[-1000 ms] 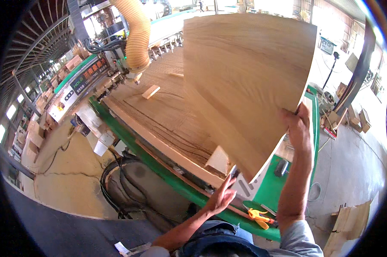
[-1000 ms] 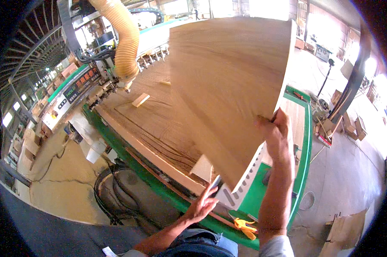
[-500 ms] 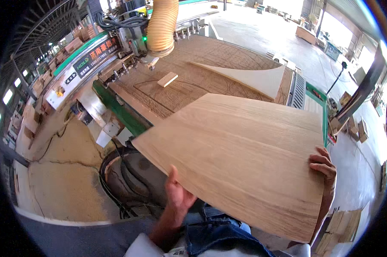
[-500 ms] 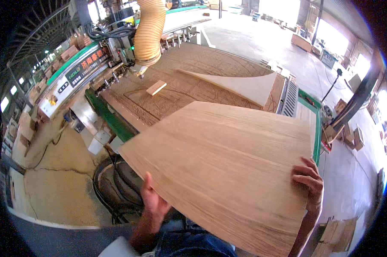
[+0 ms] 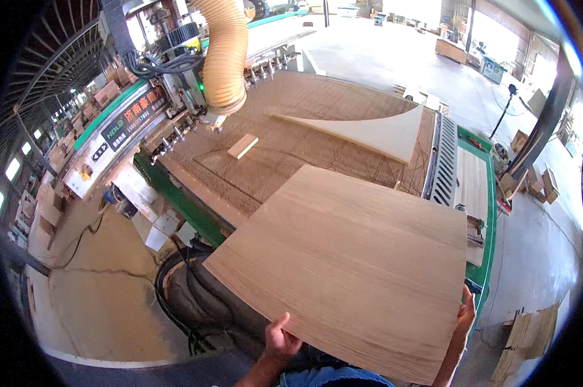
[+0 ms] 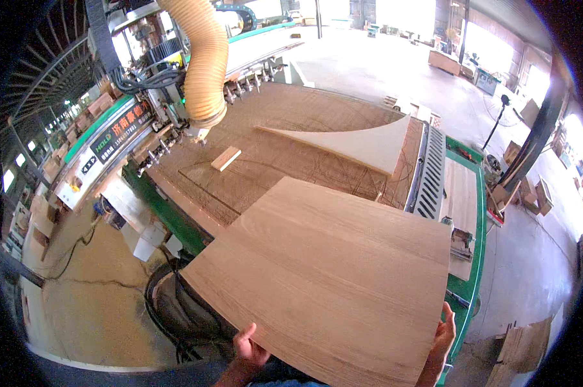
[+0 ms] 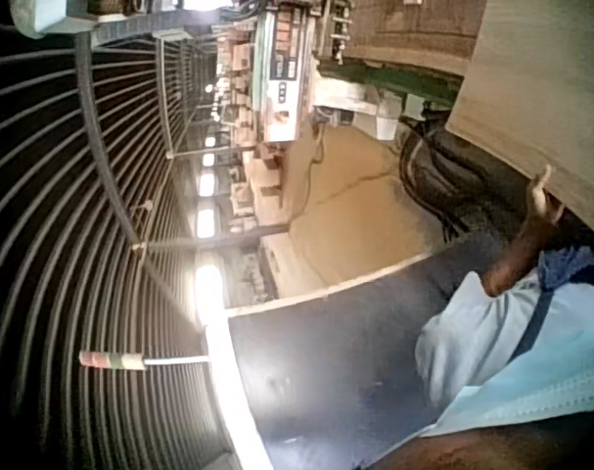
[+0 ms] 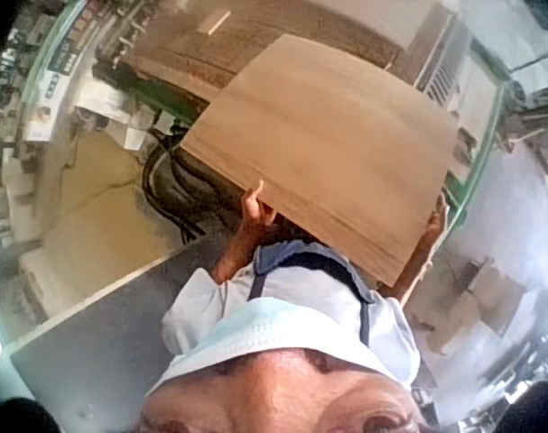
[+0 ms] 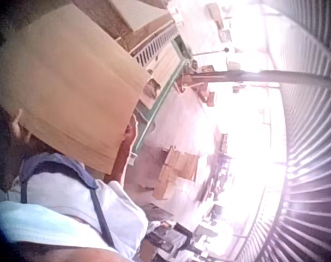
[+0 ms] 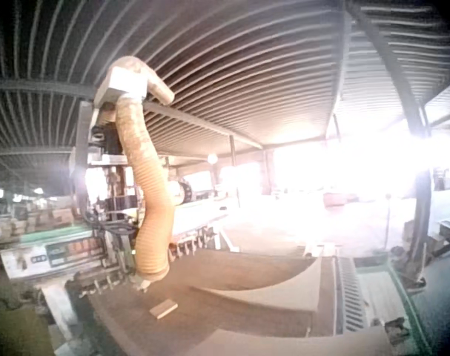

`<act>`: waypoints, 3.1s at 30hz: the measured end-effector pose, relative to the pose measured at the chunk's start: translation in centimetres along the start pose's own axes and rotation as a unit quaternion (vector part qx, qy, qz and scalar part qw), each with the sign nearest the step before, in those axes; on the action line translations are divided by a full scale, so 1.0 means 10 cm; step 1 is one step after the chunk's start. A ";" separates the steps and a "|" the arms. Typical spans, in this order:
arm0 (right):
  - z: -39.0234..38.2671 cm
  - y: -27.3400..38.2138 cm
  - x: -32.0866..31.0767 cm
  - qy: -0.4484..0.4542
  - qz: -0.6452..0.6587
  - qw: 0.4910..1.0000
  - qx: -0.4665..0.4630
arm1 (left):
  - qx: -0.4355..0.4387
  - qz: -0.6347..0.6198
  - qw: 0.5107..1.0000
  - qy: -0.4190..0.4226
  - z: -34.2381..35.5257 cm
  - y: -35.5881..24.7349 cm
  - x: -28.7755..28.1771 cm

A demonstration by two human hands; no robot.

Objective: The person walks through a workshop and uses a handheld air blower to clean a CNC machine table. They then pick up a large wooden board, place it on the machine, and adjust its position before interacting with the control panel.

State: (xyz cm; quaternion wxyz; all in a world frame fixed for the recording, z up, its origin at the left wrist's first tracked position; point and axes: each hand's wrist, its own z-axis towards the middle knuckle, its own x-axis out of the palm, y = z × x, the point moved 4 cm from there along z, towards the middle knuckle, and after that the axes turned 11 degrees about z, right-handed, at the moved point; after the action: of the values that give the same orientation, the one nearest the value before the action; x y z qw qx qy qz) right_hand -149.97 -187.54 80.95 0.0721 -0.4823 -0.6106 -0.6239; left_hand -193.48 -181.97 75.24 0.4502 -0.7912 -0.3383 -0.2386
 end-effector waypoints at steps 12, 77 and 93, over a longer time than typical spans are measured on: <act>0.53 -0.27 -1.17 -0.058 -0.268 0.959 0.069 | 0.005 0.040 0.999 0.000 0.42 -0.22 -0.43; 2.50 -2.34 1.71 -0.024 -0.318 0.945 -0.072 | 0.301 0.839 0.332 -0.310 4.60 -3.66 -1.28; 2.32 -1.89 2.25 -0.029 -0.365 0.927 -0.083 | 0.280 0.841 0.363 -0.286 4.74 -3.82 -1.43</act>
State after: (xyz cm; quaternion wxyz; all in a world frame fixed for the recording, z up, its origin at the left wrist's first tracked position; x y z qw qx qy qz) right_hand -162.63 -152.39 78.51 -0.2187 -0.2483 -0.6926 -0.6409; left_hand -228.10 -131.17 63.74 0.4890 -0.5139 0.3472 0.6134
